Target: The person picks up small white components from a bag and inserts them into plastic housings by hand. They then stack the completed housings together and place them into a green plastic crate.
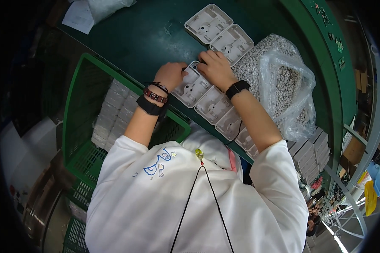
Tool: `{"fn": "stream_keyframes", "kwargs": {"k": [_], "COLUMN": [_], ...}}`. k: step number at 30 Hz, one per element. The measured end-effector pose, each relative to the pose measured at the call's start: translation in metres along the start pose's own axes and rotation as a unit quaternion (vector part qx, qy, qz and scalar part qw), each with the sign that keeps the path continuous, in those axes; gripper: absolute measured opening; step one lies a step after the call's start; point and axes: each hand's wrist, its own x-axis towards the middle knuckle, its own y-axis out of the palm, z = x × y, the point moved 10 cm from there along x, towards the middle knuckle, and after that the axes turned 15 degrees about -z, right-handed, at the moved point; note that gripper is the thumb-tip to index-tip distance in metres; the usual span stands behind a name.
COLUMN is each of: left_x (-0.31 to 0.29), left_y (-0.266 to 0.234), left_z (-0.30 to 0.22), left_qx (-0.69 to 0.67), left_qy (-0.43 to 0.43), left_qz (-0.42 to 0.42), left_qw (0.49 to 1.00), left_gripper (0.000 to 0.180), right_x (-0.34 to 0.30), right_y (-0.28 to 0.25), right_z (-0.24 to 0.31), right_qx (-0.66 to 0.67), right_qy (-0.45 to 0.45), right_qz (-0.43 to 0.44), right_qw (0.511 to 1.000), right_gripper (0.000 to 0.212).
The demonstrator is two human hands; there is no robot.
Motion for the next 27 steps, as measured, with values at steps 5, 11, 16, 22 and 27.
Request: {"fn": "stream_keyframes", "kwargs": {"k": [5,11,16,22,27], "left_x": [0.001,0.0,0.0,-0.009,-0.001], "left_y": [-0.001,0.0,0.0,-0.003,0.003], "left_z": [0.001,0.003,0.0,-0.001,-0.005], "left_qx": [-0.005,-0.007,0.004,0.038,0.068], "left_qy": [0.003,0.0,0.012,-0.005,0.027], "left_qz": [-0.005,0.0,-0.018,-0.006,-0.007], "left_qw": [1.0,1.0,1.0,0.999,0.997], "left_gripper": [0.016,0.016,0.018,0.018,0.02], "right_x": [0.003,0.002,-0.011,-0.04,-0.131], "right_y": [0.012,0.004,-0.01,-0.096,-0.167], "right_z": [0.0,0.003,0.007,-0.026,-0.018], "right_qx": [-0.007,0.005,0.019,0.159,0.069], "right_qy": [-0.016,0.006,0.031,0.349,0.445], "right_qz": [0.018,0.003,0.038,-0.13,-0.14], "right_qw": [1.0,1.0,0.999,0.915,0.882], "right_gripper": [0.007,0.013,0.02,0.026,0.023]}}
